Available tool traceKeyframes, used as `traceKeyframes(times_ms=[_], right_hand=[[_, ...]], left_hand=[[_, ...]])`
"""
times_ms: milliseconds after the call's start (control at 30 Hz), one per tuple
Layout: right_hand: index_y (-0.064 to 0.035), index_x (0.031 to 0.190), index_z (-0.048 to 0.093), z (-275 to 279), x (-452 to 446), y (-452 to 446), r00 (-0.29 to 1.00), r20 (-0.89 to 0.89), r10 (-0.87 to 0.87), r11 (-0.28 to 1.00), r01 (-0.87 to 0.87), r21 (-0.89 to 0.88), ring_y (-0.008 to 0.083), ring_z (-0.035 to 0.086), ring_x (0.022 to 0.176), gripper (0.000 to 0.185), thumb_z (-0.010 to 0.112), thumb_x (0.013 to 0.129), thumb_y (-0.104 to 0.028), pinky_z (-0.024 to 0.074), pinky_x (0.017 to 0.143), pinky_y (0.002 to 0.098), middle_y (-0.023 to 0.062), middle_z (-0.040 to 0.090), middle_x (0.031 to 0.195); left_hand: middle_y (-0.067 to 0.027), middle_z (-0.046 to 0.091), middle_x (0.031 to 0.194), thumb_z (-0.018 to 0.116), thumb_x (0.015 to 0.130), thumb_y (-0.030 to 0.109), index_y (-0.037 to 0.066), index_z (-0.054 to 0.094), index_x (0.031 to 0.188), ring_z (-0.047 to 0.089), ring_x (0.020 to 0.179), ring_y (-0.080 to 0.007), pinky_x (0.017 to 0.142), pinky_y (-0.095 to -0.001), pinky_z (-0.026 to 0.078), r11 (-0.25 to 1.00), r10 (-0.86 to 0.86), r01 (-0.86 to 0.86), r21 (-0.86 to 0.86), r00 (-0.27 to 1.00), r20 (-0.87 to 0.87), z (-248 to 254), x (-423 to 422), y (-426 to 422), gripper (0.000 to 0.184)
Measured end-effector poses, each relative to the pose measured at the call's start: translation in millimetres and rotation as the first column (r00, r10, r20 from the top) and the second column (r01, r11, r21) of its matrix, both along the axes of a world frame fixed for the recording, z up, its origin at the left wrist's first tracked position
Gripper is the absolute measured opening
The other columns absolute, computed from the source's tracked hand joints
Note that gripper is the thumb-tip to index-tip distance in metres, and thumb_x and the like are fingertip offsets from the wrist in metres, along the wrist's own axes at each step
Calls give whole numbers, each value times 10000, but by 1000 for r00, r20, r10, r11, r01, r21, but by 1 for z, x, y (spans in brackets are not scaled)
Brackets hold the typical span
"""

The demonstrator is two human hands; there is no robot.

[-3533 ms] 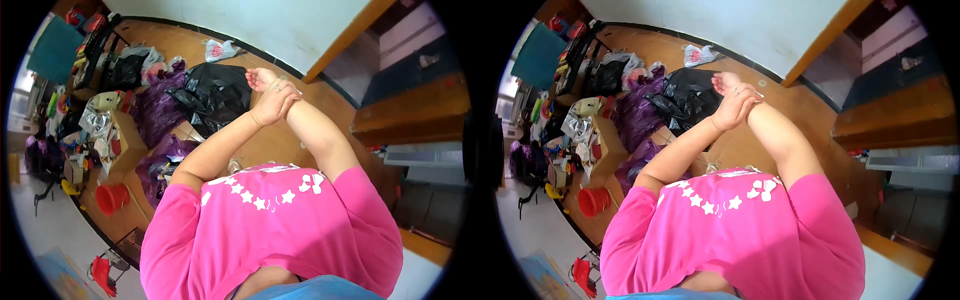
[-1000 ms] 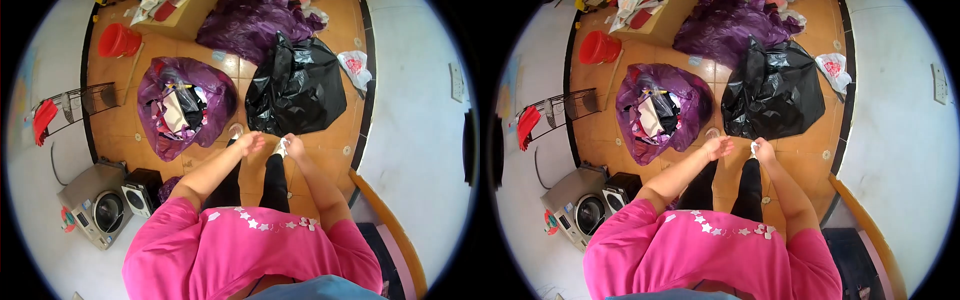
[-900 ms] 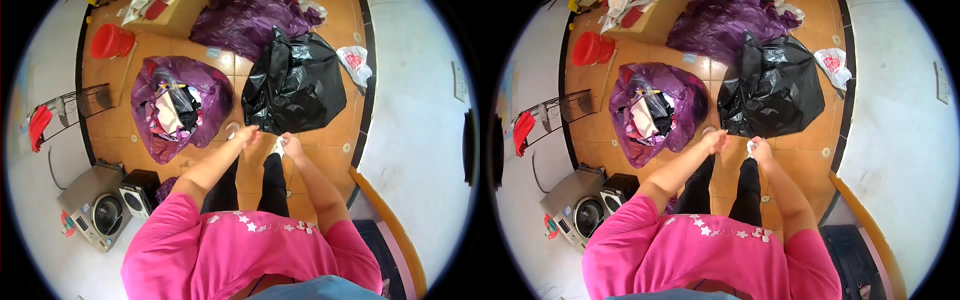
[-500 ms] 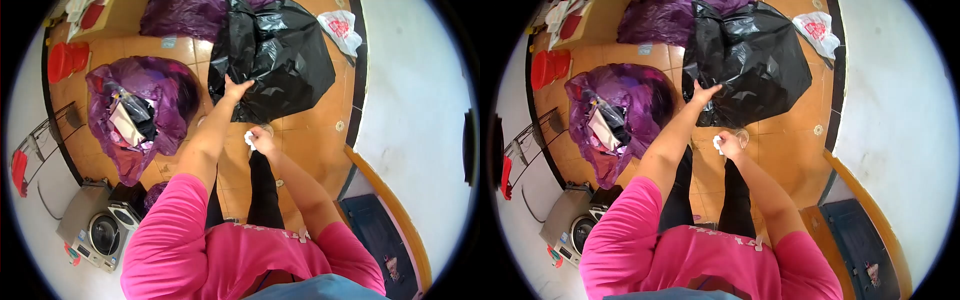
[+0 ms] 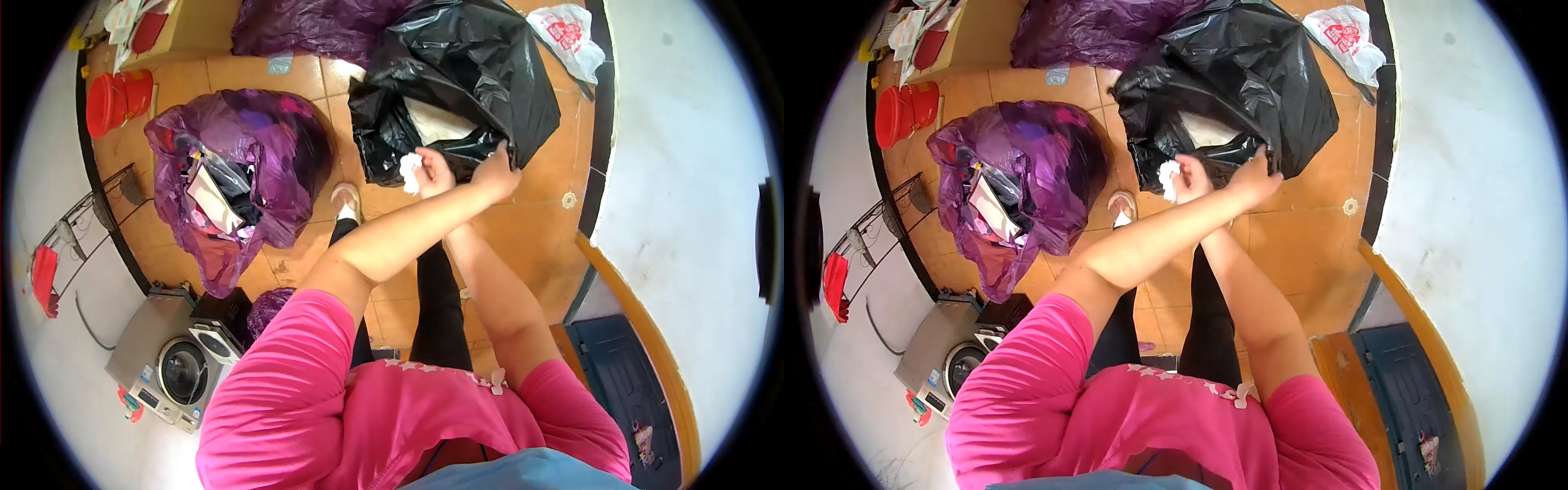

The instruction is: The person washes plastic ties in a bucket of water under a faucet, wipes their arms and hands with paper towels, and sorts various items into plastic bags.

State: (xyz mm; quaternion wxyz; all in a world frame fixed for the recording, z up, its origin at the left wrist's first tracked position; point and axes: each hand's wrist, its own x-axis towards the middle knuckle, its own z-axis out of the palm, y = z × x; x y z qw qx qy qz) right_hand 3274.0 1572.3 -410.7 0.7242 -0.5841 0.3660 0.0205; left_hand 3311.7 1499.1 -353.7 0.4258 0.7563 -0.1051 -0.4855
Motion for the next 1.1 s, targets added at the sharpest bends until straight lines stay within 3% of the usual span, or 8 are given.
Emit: traceKeyframes(times_ms=[133,167,267,367,600,767,867,1100], right_hand=[[26,987,585,10,32,-40,907,-244,343,769,-420,-481,191,609,748,156,536,857,-44,461,660,271,167,619,885],[36,920,605,3,37,-38,974,114,195,796,-90,-598,267,606,737,170,544,862,-111,464,655,323,217,613,874],[25,921,611,-64,24,-63,929,-43,366,162,-110,-981,335,586,847,216,537,860,-168,456,782,401,197,617,917],[-90,963,653,-6,-12,-84,545,-808,-222,485,-658,-577,294,549,1034,230,520,842,-233,430,889,385,182,599,1046],[-104,912,665,-30,-65,-96,560,-688,462,316,-829,-462,316,551,1003,195,533,816,-210,422,883,398,166,609,1015],[-114,875,674,-16,-71,-77,169,-476,863,67,-973,-222,332,552,981,173,542,796,-193,417,880,407,154,616,993],[-142,837,687,22,-92,-85,-278,-640,717,-476,-865,-157,286,563,985,170,529,778,-169,407,886,419,124,628,950],[-126,1041,642,61,-140,-159,-407,-807,427,-517,-842,152,318,501,1087,305,562,752,-179,397,941,393,164,522,1180]], left_hand=[[-331,550,1043,584,776,256,-137,354,1191,557,990,-410,867,-424,442,964,-258,261,-44,964,70,17,-1,-6,616],[-310,557,1044,581,776,260,-125,377,1176,558,989,-406,859,-421,447,939,-339,342,-36,938,77,22,3,-7,592],[-242,582,1019,565,793,254,-84,475,1082,564,991,-376,835,-422,456,887,-460,462,-19,886,62,38,12,-9,453],[-213,593,1009,554,814,250,-44,534,1001,571,969,-355,825,-434,437,808,-588,576,125,772,242,52,11,3,349],[-110,605,858,559,803,232,65,582,898,580,865,-271,811,-403,369,981,-135,188,-42,824,550,60,-9,89,194],[-19,585,684,582,708,132,122,569,738,584,779,-240,807,-408,348,995,-48,87,-43,825,564,27,-10,156,35],[-128,511,1155,632,665,129,119,591,1013,425,1172,-307,996,-579,208,996,-76,83,27,677,732,21,11,176,350],[-147,265,1422,628,666,76,136,433,1296,241,1319,-349,1041,-574,166,991,-1,97,-87,673,739,34,67,172,662]])
